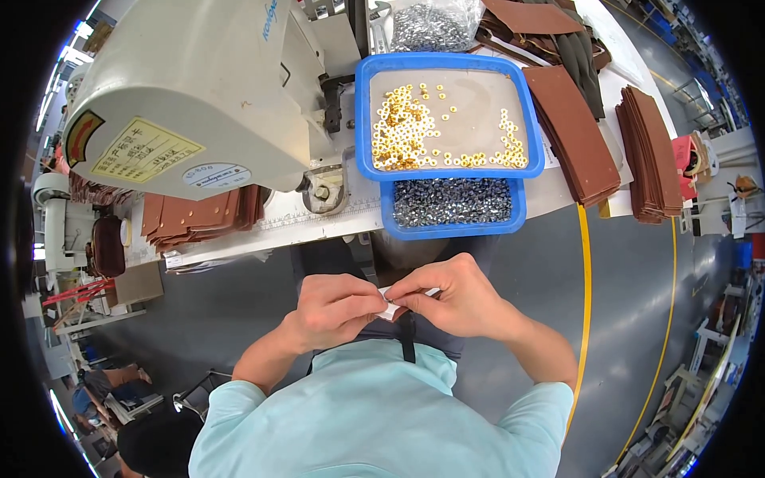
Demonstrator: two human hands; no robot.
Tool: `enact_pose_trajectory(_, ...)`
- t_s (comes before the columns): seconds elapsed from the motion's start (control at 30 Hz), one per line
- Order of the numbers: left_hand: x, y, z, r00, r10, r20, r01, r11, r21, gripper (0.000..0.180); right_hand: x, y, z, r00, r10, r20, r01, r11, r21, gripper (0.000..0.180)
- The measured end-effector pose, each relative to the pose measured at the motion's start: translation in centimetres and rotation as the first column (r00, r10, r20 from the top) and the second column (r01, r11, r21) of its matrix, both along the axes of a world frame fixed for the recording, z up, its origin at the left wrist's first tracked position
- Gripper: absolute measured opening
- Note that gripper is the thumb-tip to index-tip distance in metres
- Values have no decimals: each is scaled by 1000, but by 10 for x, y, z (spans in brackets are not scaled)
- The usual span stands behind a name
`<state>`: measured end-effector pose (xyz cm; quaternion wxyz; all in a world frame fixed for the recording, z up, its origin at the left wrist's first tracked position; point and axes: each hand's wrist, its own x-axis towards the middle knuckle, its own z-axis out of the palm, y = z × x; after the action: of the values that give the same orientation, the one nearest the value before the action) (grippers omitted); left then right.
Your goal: Assembling leather pieces by manually inserting metal studs into pre-punched holes.
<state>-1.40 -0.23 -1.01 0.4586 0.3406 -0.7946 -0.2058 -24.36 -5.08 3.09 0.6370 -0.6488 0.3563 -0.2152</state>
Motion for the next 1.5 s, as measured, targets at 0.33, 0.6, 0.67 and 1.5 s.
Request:
enact_pose_trajectory(0.33,-2,4,6,998,19,-65,-2,969,247,25,1,4,4,999,-14,34,25,932,-362,18)
enact_pose_trajectory(0.6,-5,11,19,997,60,-41,-36,900,434,19,4,6,-20,994,-35,107,85,861,-501,24)
enact_pose_trajectory(0.67,-5,10,22,990,109,-86,-47,844,534,24,7,7,-21,992,-69,105,115,827,-550,27)
enact_pose_trajectory(1.5,40,18,4,668,414,-618,82,784,615,41,-10,-195,-49,801,-510,-314,86,617,-782,18)
